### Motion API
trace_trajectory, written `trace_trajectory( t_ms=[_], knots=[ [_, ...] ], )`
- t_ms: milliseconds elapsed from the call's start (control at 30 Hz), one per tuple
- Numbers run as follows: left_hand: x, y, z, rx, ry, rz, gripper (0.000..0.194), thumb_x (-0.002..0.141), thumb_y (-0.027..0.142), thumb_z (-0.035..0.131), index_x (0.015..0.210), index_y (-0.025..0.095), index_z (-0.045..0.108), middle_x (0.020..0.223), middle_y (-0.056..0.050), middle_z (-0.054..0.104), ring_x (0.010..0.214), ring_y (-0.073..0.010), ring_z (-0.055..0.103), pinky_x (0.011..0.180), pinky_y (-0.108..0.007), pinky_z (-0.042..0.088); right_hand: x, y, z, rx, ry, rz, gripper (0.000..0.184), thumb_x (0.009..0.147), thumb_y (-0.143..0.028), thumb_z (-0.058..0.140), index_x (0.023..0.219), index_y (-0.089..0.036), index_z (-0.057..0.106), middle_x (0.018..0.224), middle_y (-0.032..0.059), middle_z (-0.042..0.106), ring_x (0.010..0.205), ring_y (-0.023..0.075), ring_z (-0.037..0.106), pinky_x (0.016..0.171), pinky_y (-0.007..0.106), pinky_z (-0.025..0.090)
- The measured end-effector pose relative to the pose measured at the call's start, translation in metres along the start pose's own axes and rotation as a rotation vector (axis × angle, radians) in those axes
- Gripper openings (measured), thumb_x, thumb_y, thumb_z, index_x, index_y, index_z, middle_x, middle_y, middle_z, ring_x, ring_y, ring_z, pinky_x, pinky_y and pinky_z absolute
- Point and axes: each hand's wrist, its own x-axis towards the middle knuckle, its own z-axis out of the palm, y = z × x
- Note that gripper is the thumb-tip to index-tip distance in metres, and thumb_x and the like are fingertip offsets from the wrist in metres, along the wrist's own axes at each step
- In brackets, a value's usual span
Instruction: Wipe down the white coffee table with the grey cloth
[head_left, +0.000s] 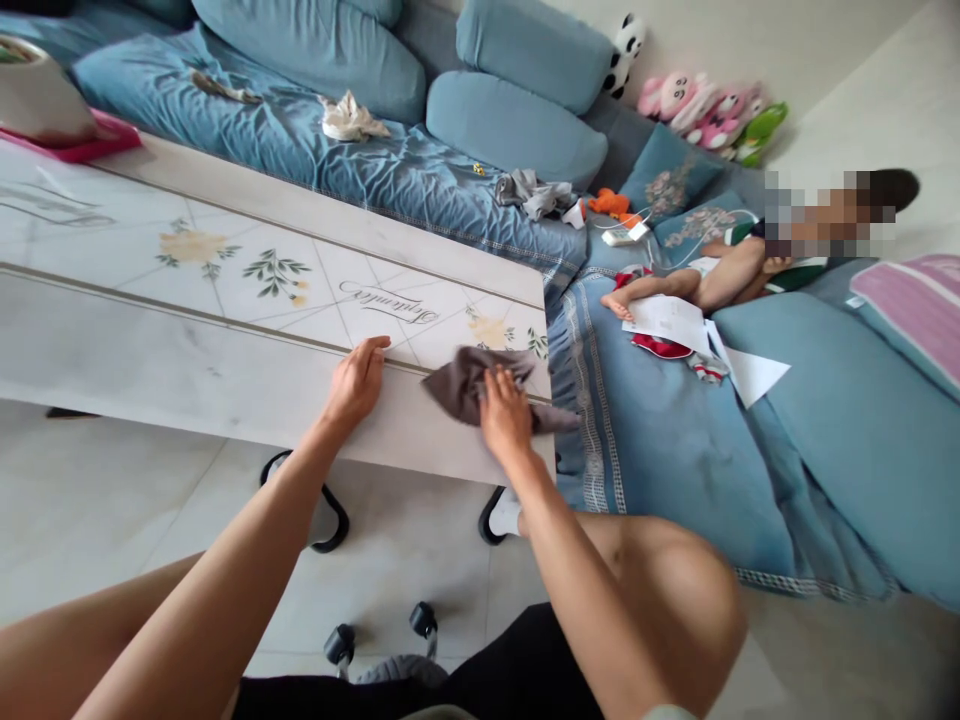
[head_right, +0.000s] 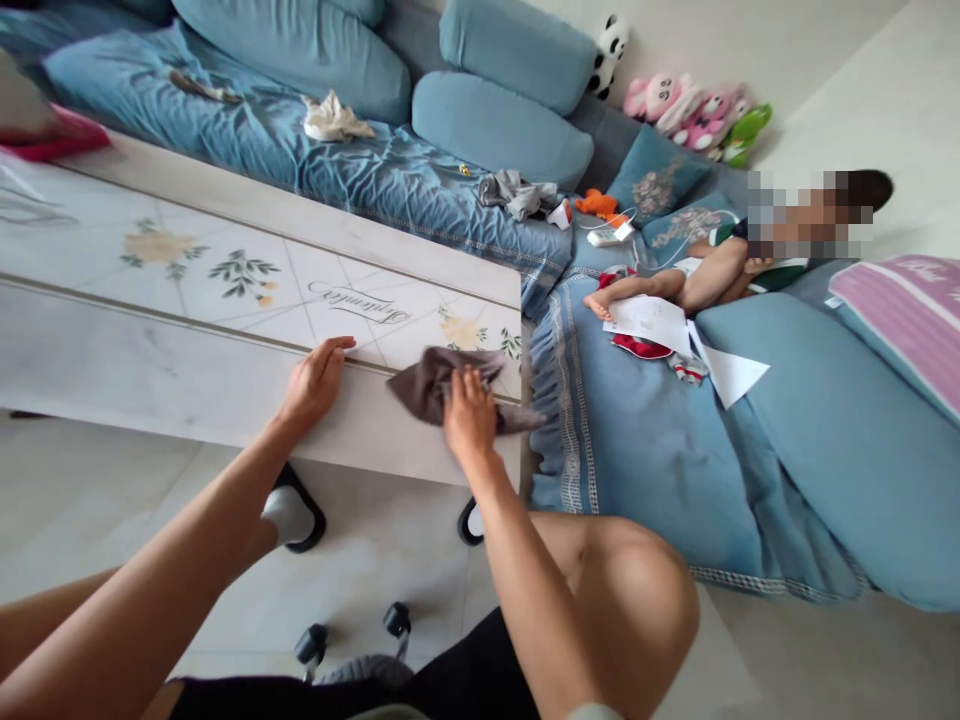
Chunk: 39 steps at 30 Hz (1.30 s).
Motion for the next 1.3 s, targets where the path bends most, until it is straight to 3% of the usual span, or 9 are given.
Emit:
trace_trajectory(
  t_ms=[100,200,300,433,600,800,1033,1167,1300],
  knots=[
    [-0.001,-0.001,-0.001,-0.011,-0.001,0.007,0.055,0.112,0.052,0.035,0.136,0.022,0.073,0.144,-0.014,0.082,0.132,-0.0325,0.075,0.119,-0.05,0.055,-0.048,-0.018,0.0,0.06,-0.034,-0.242,0.059,0.119,-0.023,0.047,0.177,-0.017,0.053,0.187,0.0118,0.034,0.174,0.0304,0.033,0.14,0.054,0.041],
    [-0.001,-0.002,-0.001,-0.031,0.007,-0.001,0.054,0.113,0.054,0.035,0.137,0.023,0.073,0.144,-0.013,0.082,0.13,-0.031,0.076,0.116,-0.048,0.056,-0.086,0.028,-0.013,0.04,-0.065,-0.214,0.057,0.121,-0.027,0.042,0.177,-0.018,0.053,0.186,0.0109,0.037,0.173,0.0303,0.035,0.137,0.055,0.045],
    [0.0,-0.002,0.0,-0.044,0.018,-0.014,0.054,0.113,0.053,0.034,0.138,0.023,0.072,0.143,-0.012,0.082,0.129,-0.0305,0.076,0.116,-0.048,0.057,-0.062,0.07,-0.022,-0.057,-0.056,0.037,0.058,0.12,-0.027,0.039,0.172,-0.009,0.058,0.182,0.0185,0.041,0.17,0.0379,0.041,0.135,0.062,0.046],
    [0.0,0.0,0.0,-0.03,0.014,-0.02,0.054,0.112,0.052,0.034,0.138,0.023,0.072,0.143,-0.013,0.083,0.132,-0.0314,0.076,0.117,-0.049,0.056,-0.013,0.03,-0.01,-0.101,-0.028,0.119,0.058,0.118,-0.022,0.041,0.171,-0.002,0.056,0.18,0.0246,0.041,0.169,0.0397,0.041,0.138,0.063,0.041],
    [-0.003,0.003,-0.003,-0.042,0.004,-0.017,0.054,0.113,0.053,0.035,0.14,0.022,0.071,0.143,-0.013,0.083,0.133,-0.0317,0.075,0.119,-0.049,0.055,-0.069,-0.007,-0.004,-0.01,-0.03,-0.197,0.057,0.121,-0.023,0.046,0.177,-0.016,0.052,0.186,0.0127,0.036,0.174,0.031,0.034,0.141,0.054,0.04],
    [-0.002,0.003,-0.001,-0.053,0.01,-0.039,0.055,0.114,0.051,0.034,0.144,0.022,0.07,0.142,-0.013,0.083,0.129,-0.031,0.076,0.116,-0.048,0.056,-0.082,0.055,-0.021,-0.105,-0.017,0.117,0.057,0.12,-0.023,0.04,0.172,-0.006,0.056,0.181,0.0229,0.041,0.169,0.0407,0.042,0.134,0.065,0.046],
    [-0.003,0.004,-0.001,-0.001,-0.006,0.0,0.053,0.114,0.051,0.034,0.141,0.023,0.07,0.144,-0.013,0.082,0.133,-0.0315,0.074,0.12,-0.049,0.055,-0.065,-0.026,0.006,-0.058,-0.01,-0.043,0.058,0.121,-0.023,0.049,0.177,-0.008,0.049,0.187,0.0192,0.028,0.176,0.036,0.029,0.142,0.058,0.036],
    [-0.003,0.005,-0.001,-0.014,-0.002,-0.021,0.054,0.114,0.051,0.034,0.142,0.022,0.07,0.142,-0.013,0.083,0.128,-0.0312,0.076,0.115,-0.048,0.056,-0.109,0.027,-0.008,-0.083,0.039,-0.005,0.057,0.122,-0.024,0.039,0.176,-0.009,0.05,0.184,0.0211,0.038,0.173,0.037,0.035,0.139,0.062,0.039],
    [-0.002,0.003,0.001,-0.024,0.006,-0.036,0.055,0.114,0.051,0.033,0.145,0.023,0.069,0.143,-0.012,0.083,0.129,-0.0313,0.076,0.115,-0.048,0.056,-0.086,0.045,-0.012,-0.125,0.048,0.089,0.058,0.123,-0.026,0.035,0.175,-0.005,0.05,0.18,0.0265,0.041,0.171,0.0401,0.039,0.137,0.066,0.041]
  ],
)
